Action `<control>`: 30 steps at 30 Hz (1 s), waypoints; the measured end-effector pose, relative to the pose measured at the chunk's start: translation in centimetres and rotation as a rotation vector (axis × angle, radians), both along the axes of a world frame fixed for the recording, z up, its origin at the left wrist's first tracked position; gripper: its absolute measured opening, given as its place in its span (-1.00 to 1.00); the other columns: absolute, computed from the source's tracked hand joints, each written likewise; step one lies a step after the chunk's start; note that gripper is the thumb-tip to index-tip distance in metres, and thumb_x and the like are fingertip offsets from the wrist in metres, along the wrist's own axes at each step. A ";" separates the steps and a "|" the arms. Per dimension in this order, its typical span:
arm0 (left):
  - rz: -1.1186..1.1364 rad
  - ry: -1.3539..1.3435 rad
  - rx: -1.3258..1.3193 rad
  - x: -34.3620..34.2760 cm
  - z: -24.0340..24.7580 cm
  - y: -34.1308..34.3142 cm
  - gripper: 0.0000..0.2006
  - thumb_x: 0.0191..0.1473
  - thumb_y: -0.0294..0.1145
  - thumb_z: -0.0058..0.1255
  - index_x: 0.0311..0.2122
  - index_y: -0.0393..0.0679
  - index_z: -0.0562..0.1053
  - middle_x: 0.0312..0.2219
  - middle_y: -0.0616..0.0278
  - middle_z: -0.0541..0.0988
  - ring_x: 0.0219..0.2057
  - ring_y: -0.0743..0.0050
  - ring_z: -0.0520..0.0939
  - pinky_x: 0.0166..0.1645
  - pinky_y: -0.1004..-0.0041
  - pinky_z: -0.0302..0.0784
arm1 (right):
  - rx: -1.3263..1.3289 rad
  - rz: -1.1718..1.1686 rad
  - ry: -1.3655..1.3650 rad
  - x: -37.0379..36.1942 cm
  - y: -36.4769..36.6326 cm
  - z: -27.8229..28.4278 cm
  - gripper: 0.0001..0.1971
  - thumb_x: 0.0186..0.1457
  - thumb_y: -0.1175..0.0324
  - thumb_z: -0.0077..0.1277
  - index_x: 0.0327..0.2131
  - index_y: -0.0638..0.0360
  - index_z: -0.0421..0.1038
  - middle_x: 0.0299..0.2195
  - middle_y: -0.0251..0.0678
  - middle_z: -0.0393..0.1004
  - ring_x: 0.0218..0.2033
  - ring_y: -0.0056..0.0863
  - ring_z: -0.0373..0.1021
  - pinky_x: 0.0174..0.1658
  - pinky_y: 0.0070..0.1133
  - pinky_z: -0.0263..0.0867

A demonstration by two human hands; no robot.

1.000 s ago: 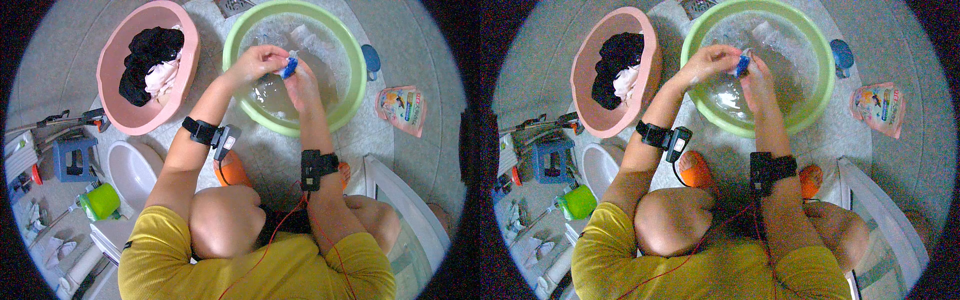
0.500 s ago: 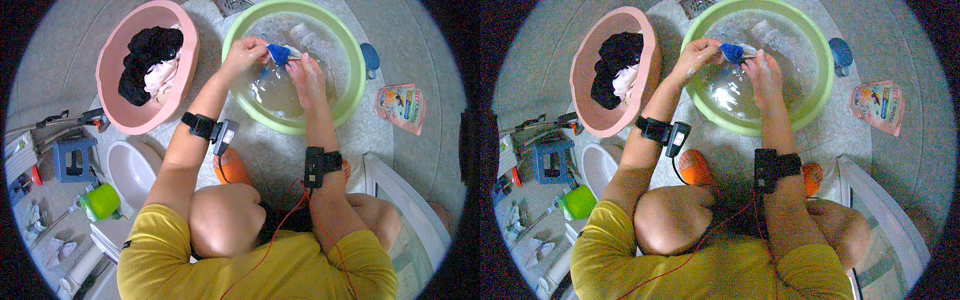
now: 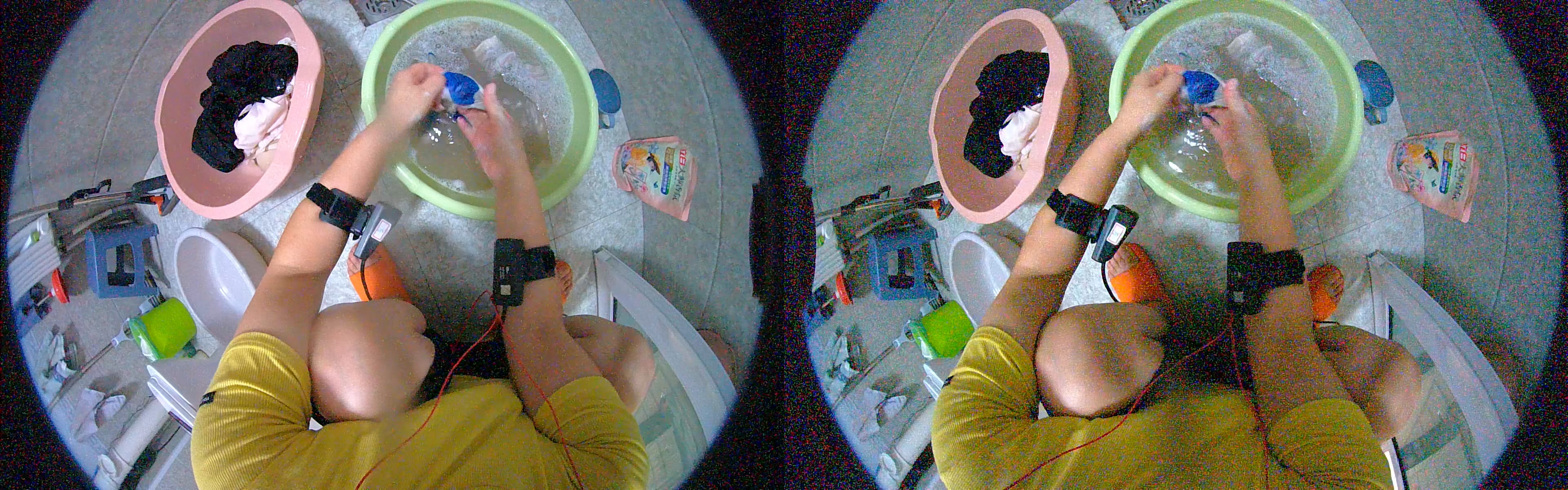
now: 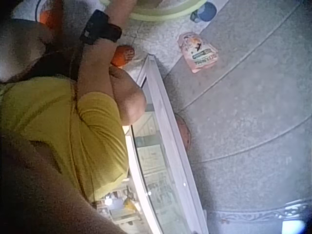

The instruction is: Washing clothes by hand in basins with detergent on a bathroom floor.

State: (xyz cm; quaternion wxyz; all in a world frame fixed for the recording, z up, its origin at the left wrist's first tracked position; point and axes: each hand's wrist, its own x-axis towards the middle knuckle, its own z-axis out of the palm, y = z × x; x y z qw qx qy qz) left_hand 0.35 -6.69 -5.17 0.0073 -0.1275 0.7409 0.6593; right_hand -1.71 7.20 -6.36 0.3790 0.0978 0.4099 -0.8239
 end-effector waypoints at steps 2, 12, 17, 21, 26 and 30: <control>0.202 -0.143 0.265 0.1 -0.2 -0.7 -0.83 -0.12 -0.36 -0.26 -0.51 -0.24 0.34 -0.64 0.29 0.39 -0.61 0.59 0.39 -0.51 0.62 0.29 | -0.061 -0.069 -0.018 0.0 0.0 -0.7 -0.62 -0.03 0.07 -0.32 -0.24 0.16 0.16 -0.32 -0.39 0.28 -0.28 -0.59 0.20 -0.22 -0.63 0.10; 0.216 -0.266 0.619 0.0 -1.0 1.2 -0.83 -0.05 -0.37 -0.34 -0.42 -0.21 0.30 -0.66 0.31 0.36 -0.72 0.64 0.31 -0.67 0.67 0.24 | -0.167 -0.028 -0.228 0.6 -0.4 -0.1 -0.64 -0.07 0.03 -0.24 -0.38 0.15 0.21 -0.49 -0.39 0.26 -0.55 -0.63 0.14 -0.53 -0.69 0.10; 0.144 -0.070 0.091 -0.3 -1.5 1.5 -0.77 -0.07 -0.26 -0.24 -0.46 -0.22 0.34 -0.63 0.29 0.39 -0.62 0.58 0.37 -0.54 0.58 0.29 | 0.253 -0.007 -0.147 1.0 -0.9 -0.4 -0.69 -0.06 0.03 -0.28 -0.50 0.07 0.26 -0.61 -0.45 0.27 -0.61 -0.68 0.17 -0.59 -0.73 0.09; -0.206 0.232 -0.565 1.8 2.1 6.8 -0.74 -0.17 -0.16 -0.14 -0.60 -0.16 0.36 -0.68 0.12 0.41 -0.65 0.25 0.44 -0.53 0.40 0.34 | -0.224 0.002 -0.213 -0.7 2.2 -5.9 -0.72 -0.02 0.10 -0.34 -0.49 0.07 0.24 -0.58 -0.41 0.27 -0.54 -0.52 0.20 -0.50 -0.60 0.16; -0.121 -0.110 -0.809 -0.5 0.2 3.1 -0.76 -0.15 -0.17 -0.23 -0.54 -0.10 0.40 -0.61 0.10 0.44 -0.60 0.16 0.46 -0.50 0.33 0.35 | -0.016 -0.333 -0.503 3.0 -4.5 -0.1 -0.83 -0.03 0.26 -0.39 -0.42 0.02 0.22 -0.46 -0.40 0.25 -0.48 -0.56 0.23 -0.42 -0.61 0.19; -0.456 0.064 -1.084 -0.1 2.6 7.5 -0.74 -0.09 -0.27 -0.37 -0.48 -0.11 0.41 -0.64 0.05 0.43 -0.61 0.14 0.46 -0.53 0.26 0.35 | -0.145 -0.343 -0.152 1.9 -1.8 -2.3 -0.82 -0.05 0.24 -0.35 -0.41 0.04 0.22 -0.49 -0.41 0.27 -0.45 -0.56 0.24 -0.45 -0.58 0.18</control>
